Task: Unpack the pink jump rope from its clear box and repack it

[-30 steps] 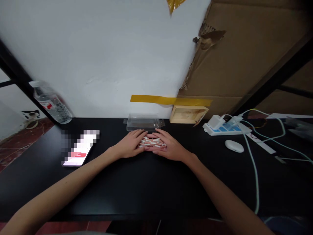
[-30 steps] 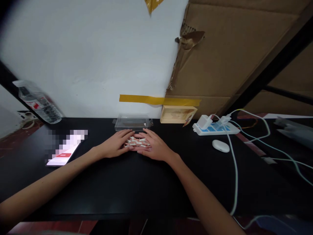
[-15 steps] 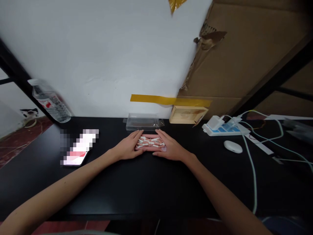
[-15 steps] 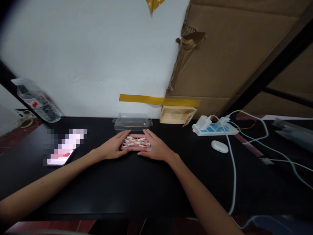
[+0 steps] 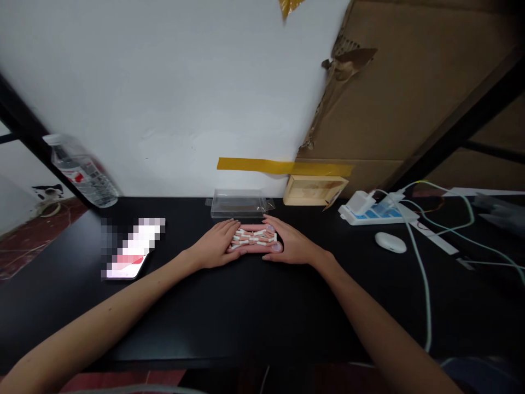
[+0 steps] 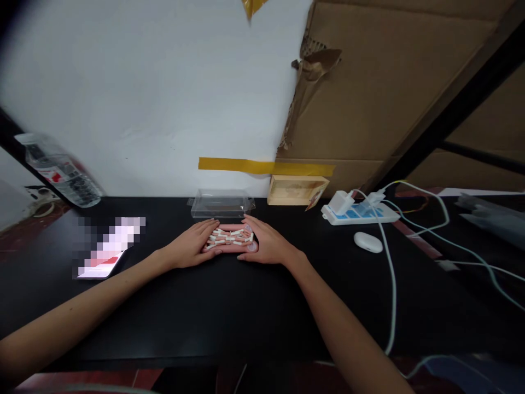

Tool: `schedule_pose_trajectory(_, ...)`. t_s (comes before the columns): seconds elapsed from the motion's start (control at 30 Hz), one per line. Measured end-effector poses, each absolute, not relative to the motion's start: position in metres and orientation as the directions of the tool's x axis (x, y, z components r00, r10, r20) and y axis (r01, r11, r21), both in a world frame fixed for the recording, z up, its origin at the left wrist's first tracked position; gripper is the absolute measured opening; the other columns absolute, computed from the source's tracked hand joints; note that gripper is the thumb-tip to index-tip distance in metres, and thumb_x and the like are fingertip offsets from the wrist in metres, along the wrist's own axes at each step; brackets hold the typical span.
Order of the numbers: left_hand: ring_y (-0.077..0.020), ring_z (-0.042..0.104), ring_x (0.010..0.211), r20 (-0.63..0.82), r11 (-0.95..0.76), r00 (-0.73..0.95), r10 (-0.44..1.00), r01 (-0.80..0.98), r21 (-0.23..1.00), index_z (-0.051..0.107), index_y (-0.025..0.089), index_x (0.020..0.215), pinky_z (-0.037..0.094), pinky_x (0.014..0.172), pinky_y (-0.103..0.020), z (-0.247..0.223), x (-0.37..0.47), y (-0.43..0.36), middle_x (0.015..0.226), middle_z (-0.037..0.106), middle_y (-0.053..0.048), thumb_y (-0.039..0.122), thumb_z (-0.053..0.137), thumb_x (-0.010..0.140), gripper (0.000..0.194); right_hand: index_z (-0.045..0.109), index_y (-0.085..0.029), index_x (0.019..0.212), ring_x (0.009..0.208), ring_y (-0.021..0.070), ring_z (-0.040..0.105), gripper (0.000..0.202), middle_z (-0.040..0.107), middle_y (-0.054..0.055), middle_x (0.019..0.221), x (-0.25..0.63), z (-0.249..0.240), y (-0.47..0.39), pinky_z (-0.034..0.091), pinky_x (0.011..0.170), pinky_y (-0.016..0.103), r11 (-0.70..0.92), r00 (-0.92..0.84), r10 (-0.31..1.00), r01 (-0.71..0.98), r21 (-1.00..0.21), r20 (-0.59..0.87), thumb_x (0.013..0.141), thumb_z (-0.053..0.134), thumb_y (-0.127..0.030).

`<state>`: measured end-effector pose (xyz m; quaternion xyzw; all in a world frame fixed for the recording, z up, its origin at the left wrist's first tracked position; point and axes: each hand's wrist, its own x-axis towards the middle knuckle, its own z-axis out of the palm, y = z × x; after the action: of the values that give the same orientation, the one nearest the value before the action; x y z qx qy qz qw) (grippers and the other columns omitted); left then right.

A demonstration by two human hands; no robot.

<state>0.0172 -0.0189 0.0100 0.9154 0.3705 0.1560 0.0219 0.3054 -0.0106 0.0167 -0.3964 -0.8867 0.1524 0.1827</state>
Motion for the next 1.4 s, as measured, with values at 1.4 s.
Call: schedule_pose_trajectory(1.4, -0.0383, 0.041, 0.142, 0.211, -0.690, 0.657, 0.724, 0.699, 0.187, 0.039, 0.003, 0.147, 0.032, 0.115, -0.052, 0.012, 0.028, -0.025, 0.152, 0.043, -0.026, 0.058, 0.047, 0.095, 0.076, 0.027, -0.016, 0.160, 0.151, 0.0383, 0.025, 0.104, 0.024, 0.018, 0.165, 0.284, 0.019, -0.025, 0.024, 0.121, 0.059, 0.544, -0.562, 0.824, 0.746, -0.384, 0.077, 0.081, 0.062, -0.074)
